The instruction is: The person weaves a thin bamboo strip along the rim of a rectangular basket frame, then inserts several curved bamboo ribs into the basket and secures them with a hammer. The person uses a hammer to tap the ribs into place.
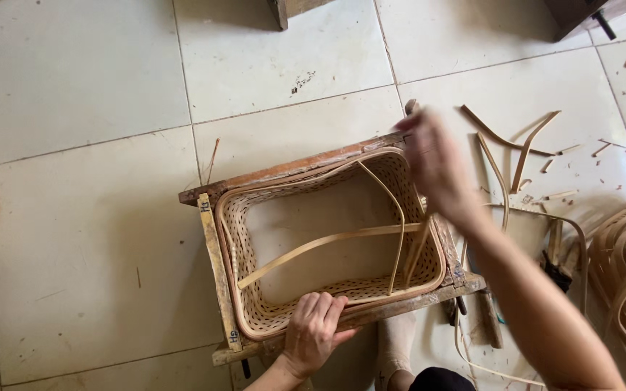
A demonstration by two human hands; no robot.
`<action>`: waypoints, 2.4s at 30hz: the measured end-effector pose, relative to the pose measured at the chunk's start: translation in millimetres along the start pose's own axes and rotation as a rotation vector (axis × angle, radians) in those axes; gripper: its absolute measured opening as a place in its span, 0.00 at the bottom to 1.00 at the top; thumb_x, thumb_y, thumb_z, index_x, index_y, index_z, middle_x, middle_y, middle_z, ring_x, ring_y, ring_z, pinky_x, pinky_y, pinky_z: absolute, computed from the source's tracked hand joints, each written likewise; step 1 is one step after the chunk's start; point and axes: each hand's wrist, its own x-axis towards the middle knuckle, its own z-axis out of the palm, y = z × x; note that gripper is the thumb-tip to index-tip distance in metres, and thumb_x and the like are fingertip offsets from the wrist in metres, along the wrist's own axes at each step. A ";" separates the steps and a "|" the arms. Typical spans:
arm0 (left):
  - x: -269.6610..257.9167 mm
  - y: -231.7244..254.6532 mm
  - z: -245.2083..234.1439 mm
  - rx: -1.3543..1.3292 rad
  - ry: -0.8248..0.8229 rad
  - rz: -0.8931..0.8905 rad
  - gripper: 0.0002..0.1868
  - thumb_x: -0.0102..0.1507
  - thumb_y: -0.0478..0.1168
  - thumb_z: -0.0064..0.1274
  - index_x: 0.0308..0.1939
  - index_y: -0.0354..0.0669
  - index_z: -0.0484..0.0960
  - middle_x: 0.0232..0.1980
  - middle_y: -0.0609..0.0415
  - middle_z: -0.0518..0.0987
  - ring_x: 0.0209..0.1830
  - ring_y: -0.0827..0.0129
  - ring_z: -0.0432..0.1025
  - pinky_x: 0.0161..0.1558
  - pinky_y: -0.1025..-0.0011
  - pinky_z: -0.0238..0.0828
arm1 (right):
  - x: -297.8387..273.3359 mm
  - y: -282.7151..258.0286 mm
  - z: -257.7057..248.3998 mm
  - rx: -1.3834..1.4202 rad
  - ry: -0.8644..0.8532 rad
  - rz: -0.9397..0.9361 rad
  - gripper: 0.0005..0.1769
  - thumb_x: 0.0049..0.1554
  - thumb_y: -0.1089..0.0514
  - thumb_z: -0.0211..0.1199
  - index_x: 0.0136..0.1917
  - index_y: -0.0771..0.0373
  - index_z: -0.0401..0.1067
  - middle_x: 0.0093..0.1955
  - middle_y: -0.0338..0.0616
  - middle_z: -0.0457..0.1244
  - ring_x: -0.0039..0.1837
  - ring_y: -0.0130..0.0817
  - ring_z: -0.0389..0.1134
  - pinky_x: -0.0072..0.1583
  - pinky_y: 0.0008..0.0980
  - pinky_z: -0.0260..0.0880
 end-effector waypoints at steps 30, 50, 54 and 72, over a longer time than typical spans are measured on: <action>178.2 -121.8 -4.1 0.081 0.316 -0.158 0.22 0.59 0.40 0.63 0.56 0.42 0.78 0.68 0.42 0.71 0.70 0.40 0.63 0.71 0.34 0.53 | -13.4 132.7 149.3 -0.188 0.071 -0.114 0.07 0.64 0.62 0.51 0.45 0.69 0.62 0.30 0.65 0.62 0.35 0.63 0.68 0.34 0.52 0.65; 189.5 -124.2 17.5 0.073 0.390 -0.323 0.06 0.64 0.41 0.61 0.41 0.48 0.79 0.60 0.61 0.78 0.67 0.63 0.69 0.74 0.27 0.38 | -6.6 118.0 139.8 -0.307 -0.280 -0.038 0.06 0.60 0.68 0.51 0.41 0.74 0.61 0.30 0.67 0.65 0.33 0.57 0.71 0.31 0.47 0.69; 192.6 -125.6 15.5 0.091 0.404 -0.311 0.06 0.63 0.40 0.62 0.40 0.49 0.80 0.60 0.61 0.78 0.67 0.63 0.69 0.73 0.26 0.38 | -4.1 111.0 143.0 -0.350 -0.323 -0.037 0.05 0.58 0.68 0.51 0.41 0.74 0.62 0.30 0.68 0.65 0.35 0.57 0.73 0.32 0.46 0.71; 150.1 -179.5 4.5 0.099 0.356 -0.182 0.10 0.65 0.39 0.61 0.49 0.48 0.79 0.67 0.54 0.77 0.71 0.56 0.68 0.77 0.35 0.32 | 23.6 65.0 138.4 -0.735 -0.137 -0.569 0.30 0.57 0.56 0.62 0.71 0.67 0.63 0.67 0.55 0.60 0.68 0.47 0.60 0.68 0.53 0.62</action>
